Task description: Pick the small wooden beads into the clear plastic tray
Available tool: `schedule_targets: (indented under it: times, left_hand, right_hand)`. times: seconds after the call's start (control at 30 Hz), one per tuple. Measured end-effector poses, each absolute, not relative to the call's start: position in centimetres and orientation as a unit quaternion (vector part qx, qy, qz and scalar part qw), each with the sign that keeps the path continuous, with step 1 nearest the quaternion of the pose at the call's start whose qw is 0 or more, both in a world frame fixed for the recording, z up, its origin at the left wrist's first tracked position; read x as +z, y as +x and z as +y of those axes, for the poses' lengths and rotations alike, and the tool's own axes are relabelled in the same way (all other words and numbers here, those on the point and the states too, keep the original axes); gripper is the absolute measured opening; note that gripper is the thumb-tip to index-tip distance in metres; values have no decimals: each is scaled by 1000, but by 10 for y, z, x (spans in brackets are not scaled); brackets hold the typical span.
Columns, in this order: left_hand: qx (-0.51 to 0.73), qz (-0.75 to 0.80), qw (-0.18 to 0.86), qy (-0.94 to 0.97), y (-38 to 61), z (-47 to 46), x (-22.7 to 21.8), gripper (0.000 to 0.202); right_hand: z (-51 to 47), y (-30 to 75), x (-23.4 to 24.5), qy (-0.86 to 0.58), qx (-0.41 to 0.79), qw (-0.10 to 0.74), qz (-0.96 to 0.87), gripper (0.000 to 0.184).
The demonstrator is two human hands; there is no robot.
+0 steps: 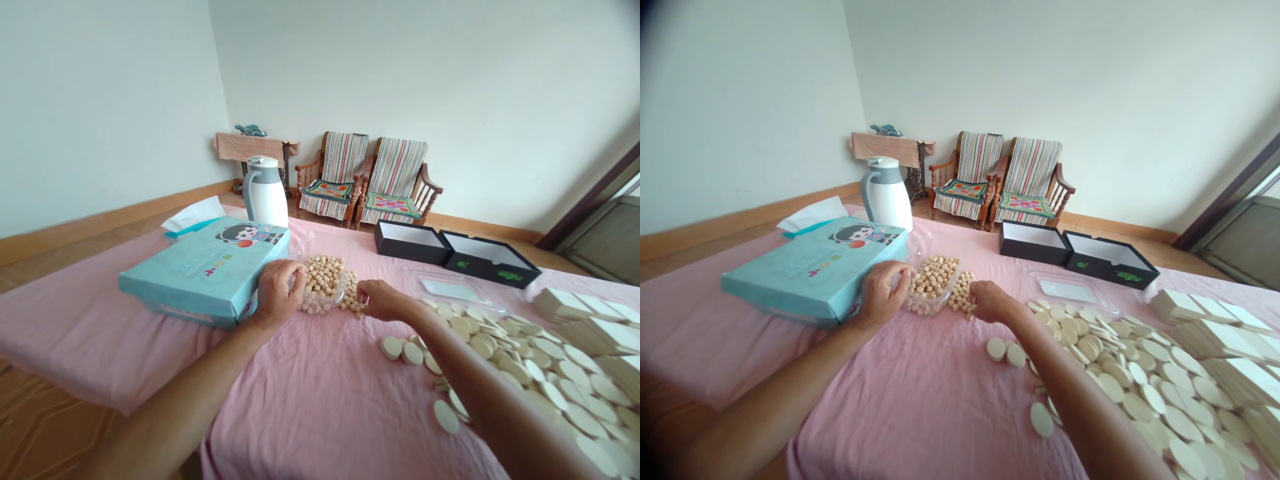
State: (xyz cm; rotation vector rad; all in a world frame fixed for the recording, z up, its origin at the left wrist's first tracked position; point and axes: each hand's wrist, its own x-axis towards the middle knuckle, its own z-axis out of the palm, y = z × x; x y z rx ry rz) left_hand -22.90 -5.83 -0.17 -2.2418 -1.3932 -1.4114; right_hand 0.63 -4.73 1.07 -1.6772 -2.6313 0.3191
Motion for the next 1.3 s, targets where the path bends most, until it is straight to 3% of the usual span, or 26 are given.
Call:
schedule_targets:
  times: [0.3,0.43,0.67,0.73,0.93,1.3]
  left_hand:
    - [-470,-466,69,-746,-229,-58,-2,19]
    - [-471,-465,67,-747,-229,-58,-2,19]
    - [-476,-462,61,-746,-229,-60,-1,18]
    - [-477,-461,61,-746,-229,-60,-1,19]
    - [-474,-463,67,-746,-228,-59,-1,19]
    - [-473,-463,73,-746,-229,-58,-2,20]
  right_hand:
    - [-44,16,14,-569,65,59,-817,15]
    - [-43,8,45,-570,26,145,-808,15]
    - [-47,-18,62,-506,81,302,-804,14]
    - [-48,-12,57,-531,67,279,-798,11]
    - [-58,2,27,-545,84,27,-834,5]
    - [-64,2,-7,-573,76,25,-816,16]
